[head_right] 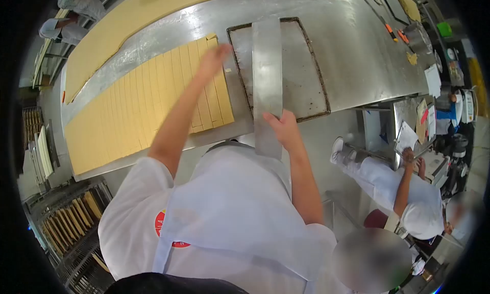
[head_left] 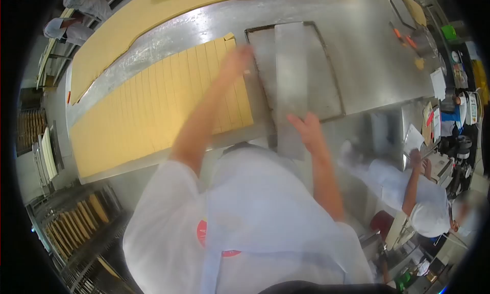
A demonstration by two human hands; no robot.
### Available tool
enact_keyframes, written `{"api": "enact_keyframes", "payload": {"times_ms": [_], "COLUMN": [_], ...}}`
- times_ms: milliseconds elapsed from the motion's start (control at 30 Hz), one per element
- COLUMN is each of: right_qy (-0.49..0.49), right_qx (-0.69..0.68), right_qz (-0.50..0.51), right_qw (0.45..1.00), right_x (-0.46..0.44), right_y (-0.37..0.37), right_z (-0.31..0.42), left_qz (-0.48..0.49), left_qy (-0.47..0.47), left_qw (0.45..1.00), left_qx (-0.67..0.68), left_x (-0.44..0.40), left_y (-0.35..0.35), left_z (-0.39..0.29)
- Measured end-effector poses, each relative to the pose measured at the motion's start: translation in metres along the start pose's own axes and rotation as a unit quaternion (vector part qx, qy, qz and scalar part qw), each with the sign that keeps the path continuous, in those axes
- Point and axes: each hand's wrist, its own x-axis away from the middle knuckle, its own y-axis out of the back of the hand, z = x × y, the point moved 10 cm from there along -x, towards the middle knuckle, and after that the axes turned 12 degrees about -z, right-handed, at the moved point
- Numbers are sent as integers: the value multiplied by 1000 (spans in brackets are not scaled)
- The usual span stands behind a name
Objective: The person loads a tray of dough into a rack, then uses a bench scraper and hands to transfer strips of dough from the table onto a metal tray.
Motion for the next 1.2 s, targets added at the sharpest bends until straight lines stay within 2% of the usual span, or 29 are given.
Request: {"api": "enact_keyframes", "payload": {"times_ms": [33, 67, 133, 200, 267, 433, 467, 500, 533, 567, 600, 667, 767, 833, 867, 900, 933, 967, 1000, 1067, 1133, 1200], "right_qy": [-15, -28, -42, -46, -75, -86, -78, -45, -97, -96, -131, -107, -89, -44, -15, -8, 0, 8, 41, 104, 119, 128], "right_qx": [22, 45, 53, 18, 31, 2, 15, 36, 33, 35, 48, 26, 78, 98, 103, 114, 126, 138, 154, 186, 72, -20], "right_qz": [-8, -15, -37, -62, -89, -201, -232, -264, -237, -268, -272, -329, -303, -291, -285, -254, -223, -194, -184, -172, -231, -297], "right_qw": [1000, 998, 997, 997, 993, 976, 969, 963, 966, 958, 952, 938, 946, 951, 953, 960, 967, 971, 970, 962, 963, 946], "right_x": [6, 11, 20, 35, 46, 88, 98, 105, 110, 119, 127, 134, 130, 124, 122, 122, 124, 126, 125, 125, 136, 149], "right_y": [-4, -6, -5, -3, 10, 54, 61, 64, 63, 65, 72, 83, 92, 95, 91, 85, 78, 70, 62, 49, 64, 91], "right_z": [-8, -20, -21, -15, -29, -60, -66, -58, -57, -43, -70, -68, -59, -54, -51, -33, 0, 21, 31, 38, 36, 23], "left_qz": [-21, -65, -37, 29, 89, 192, 197, 203, 178, 171, 174, 219, 161, 91, 218, 317, 427, 484, 505, 471, 347, 335], "left_qy": [-25, -96, -150, -203, -235, -259, -235, -288, -328, -306, -306, -257, -289, -357, -263, -195, -59, 20, 71, 196, 341, 333], "left_qw": [998, 990, 966, 959, 955, 923, 924, 917, 901, 899, 894, 906, 921, 929, 938, 910, 838, 748, 696, 668, 713, 736], "left_qx": [-47, -81, -205, -197, -159, -210, -227, -189, -221, -264, -278, -257, -208, 9, 58, 180, 334, 454, 506, 542, 506, 485], "left_x": [-37, -68, -121, -151, -155, -137, -131, -134, -144, -133, -136, -118, -92, -50, -3, 43, 96, 150, 198, 232, 262, 267], "left_y": [29, 50, 48, 19, -11, -47, -43, -53, -66, -47, -55, -28, -4, -10, 5, -7, -33, -45, -77, -92, -37, -6], "left_z": [12, 22, 50, 75, 81, 74, 70, 85, 105, 75, 84, 44, -18, -34, -79, -89, -92, -104, -82, -70, -101, -111]}}
